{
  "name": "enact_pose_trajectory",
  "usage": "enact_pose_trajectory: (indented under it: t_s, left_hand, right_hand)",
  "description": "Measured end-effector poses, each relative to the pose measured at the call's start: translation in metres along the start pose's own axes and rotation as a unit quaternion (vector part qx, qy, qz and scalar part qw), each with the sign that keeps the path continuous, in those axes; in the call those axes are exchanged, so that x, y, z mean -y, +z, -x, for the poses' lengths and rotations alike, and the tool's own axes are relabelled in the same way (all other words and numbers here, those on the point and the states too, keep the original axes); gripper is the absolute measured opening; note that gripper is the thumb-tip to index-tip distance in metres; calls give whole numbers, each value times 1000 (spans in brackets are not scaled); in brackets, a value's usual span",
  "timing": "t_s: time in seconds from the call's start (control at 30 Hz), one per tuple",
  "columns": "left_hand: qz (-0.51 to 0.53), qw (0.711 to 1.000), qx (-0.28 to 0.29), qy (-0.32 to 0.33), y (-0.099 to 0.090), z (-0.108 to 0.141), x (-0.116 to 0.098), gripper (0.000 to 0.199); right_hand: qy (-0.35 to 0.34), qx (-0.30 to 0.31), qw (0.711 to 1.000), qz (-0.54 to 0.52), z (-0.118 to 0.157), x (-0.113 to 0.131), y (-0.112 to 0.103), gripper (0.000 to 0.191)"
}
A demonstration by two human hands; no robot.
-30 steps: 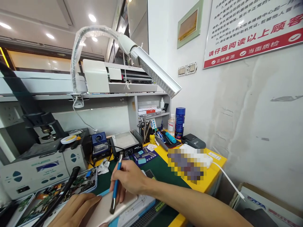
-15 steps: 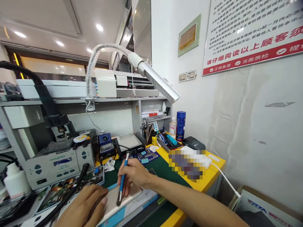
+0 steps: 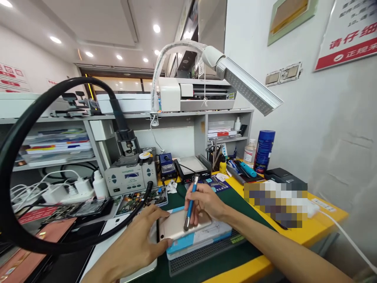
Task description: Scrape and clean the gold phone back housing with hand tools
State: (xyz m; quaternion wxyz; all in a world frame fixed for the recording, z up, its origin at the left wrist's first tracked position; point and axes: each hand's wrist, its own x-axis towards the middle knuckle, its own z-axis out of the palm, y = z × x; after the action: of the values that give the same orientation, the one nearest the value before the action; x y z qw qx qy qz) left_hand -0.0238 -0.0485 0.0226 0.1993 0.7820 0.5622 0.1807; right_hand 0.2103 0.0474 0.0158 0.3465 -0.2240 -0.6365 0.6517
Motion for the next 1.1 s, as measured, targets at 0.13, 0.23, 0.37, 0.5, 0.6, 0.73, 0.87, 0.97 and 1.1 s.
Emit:
enact_pose_trajectory:
  t_s: [0.13,0.23,0.37,0.5,0.6,0.73,0.87,0.97,1.1]
  left_hand:
    - [3,1000,3,-3,1,0,-1,43]
    - [8,1000,6,0,1,1,-2,45]
    - [10,1000,15,-11,0,2,-2,49]
    - [3,1000,5,-2,1,1,-1,48]
    - [3,1000,-7,2,2,-1,0,45]
    - [4,1000,-19,3,3,-1,-1,44]
    - [6,1000,-27,8,2,0,-4,44]
    - [6,999,-30,9,2,0,-4,42]
    - [4,999,-32,4,2,-1,-4,42]
  right_hand:
    - [11,-7,1000,4,-1,-1,0,24]
    - [14,-7,1000,-15,-2,-2,-2,27]
    - [41,27,998,-47,-3,-1,-8,27]
    - [102,82,987,-91,-3,5,-18,23]
    - [121,81,985,-94,-3,7,-23,20]
    - [119,67,985,-102,-4,5,-23,18]
    - [102,18,991,-84,-4,5,-19,16]
    - [104,20,991,-81,-3,6,-15,18]
    - [99,10,992,-76,-3,6,-11,20]
